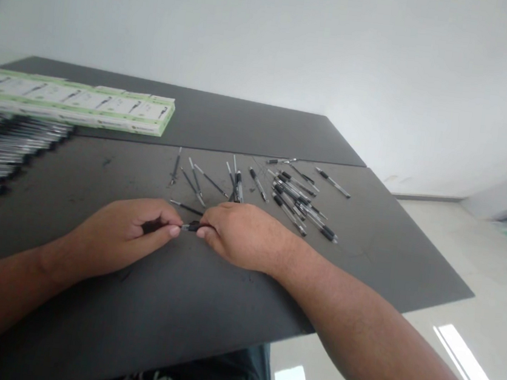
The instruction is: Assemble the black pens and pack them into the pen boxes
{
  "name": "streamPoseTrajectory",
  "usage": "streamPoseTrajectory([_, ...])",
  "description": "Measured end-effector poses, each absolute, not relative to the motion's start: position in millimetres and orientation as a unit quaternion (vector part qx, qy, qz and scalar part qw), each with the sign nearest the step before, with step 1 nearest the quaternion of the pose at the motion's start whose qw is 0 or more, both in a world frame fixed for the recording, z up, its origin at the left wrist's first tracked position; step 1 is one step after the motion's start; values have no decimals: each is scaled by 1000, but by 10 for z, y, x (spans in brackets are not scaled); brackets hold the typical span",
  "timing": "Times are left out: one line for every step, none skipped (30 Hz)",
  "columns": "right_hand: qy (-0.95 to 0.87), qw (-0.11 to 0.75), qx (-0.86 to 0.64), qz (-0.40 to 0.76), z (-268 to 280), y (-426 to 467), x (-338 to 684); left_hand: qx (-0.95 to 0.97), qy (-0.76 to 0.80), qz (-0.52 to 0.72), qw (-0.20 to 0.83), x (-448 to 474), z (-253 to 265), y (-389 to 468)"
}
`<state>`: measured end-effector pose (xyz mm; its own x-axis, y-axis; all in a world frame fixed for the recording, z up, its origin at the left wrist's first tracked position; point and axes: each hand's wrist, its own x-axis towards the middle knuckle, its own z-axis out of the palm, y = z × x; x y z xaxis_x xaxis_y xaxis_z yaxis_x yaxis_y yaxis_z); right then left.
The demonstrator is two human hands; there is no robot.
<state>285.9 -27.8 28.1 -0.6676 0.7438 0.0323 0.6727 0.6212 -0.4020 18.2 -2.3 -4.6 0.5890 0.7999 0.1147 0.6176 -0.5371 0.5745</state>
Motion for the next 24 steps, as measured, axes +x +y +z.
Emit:
streamPoseTrajectory([-891,103,-402,183,281,-278,2858,857,413,186,246,184,-44,-24])
streamPoseTrajectory([-888,104,-408,183,282,-278,2858,857,412,186,247,186,-43,-25])
streamPoseTrajectory([-889,100,-409,182,282,-278,2858,857,411,186,247,186,-41,-26])
streamPoseTrajectory([-891,94,-406,180,282,-276,2858,858,411,186,247,184,-39,-26])
streamPoseTrajectory([-895,89,-399,178,281,-275,2859,858,410,186,246,182,-38,-25])
streamPoseTrajectory([-898,90,-391,178,280,-273,2859,858,410,186,246,179,-37,-25])
streamPoseTrajectory([-899,94,-387,180,278,-272,2859,858,410,187,245,176,-36,-25])
streamPoseTrajectory([-897,102,-389,184,278,-272,2859,859,410,188,244,174,-36,-25])
streamPoseTrajectory([-892,110,-396,188,278,-271,2859,859,410,188,243,173,-35,-26])
streamPoseTrajectory([-887,114,-404,191,279,-272,2858,859,411,188,242,174,-34,-27])
streamPoseTrajectory([-884,112,-411,191,281,-272,2857,859,412,188,241,176,-33,-28])
streamPoseTrajectory([-884,104,-414,190,284,-272,2855,859,412,187,241,179,-32,-29])
streamPoseTrajectory([-887,95,-410,188,286,-273,2854,859,411,187,241,182,-31,-30])
streamPoseTrajectory([-892,89,-402,186,289,-273,2852,859,410,186,243,185,-31,-30])
streamPoseTrajectory([-895,87,-395,186,290,-273,2851,859,409,186,245,187,-31,-29])
streamPoseTrajectory([-896,90,-392,187,291,-273,2850,860,407,187,245,188,-33,-27])
streamPoseTrajectory([-894,96,-394,190,291,-273,2849,860,407,186,245,187,-35,-24])
streamPoseTrajectory([-890,99,-401,192,291,-274,2848,861,407,185,244,186,-37,-22])
streamPoseTrajectory([-887,99,-409,193,292,-274,2847,861,407,183,244,185,-39,-20])
streamPoseTrajectory([-886,93,-413,191,293,-275,2846,861,406,182,244,183,-41,-19])
streamPoseTrajectory([-887,86,-413,187,294,-276,2844,861,406,181,246,181,-41,-19])
streamPoseTrajectory([-890,79,-409,183,295,-277,2843,861,406,180,248,180,-40,-19])
streamPoseTrajectory([-894,76,-404,180,296,-278,2841,861,406,181,249,180,-38,-21])
streamPoseTrajectory([-895,79,-400,181,296,-279,2840,860,407,181,249,180,-35,-23])
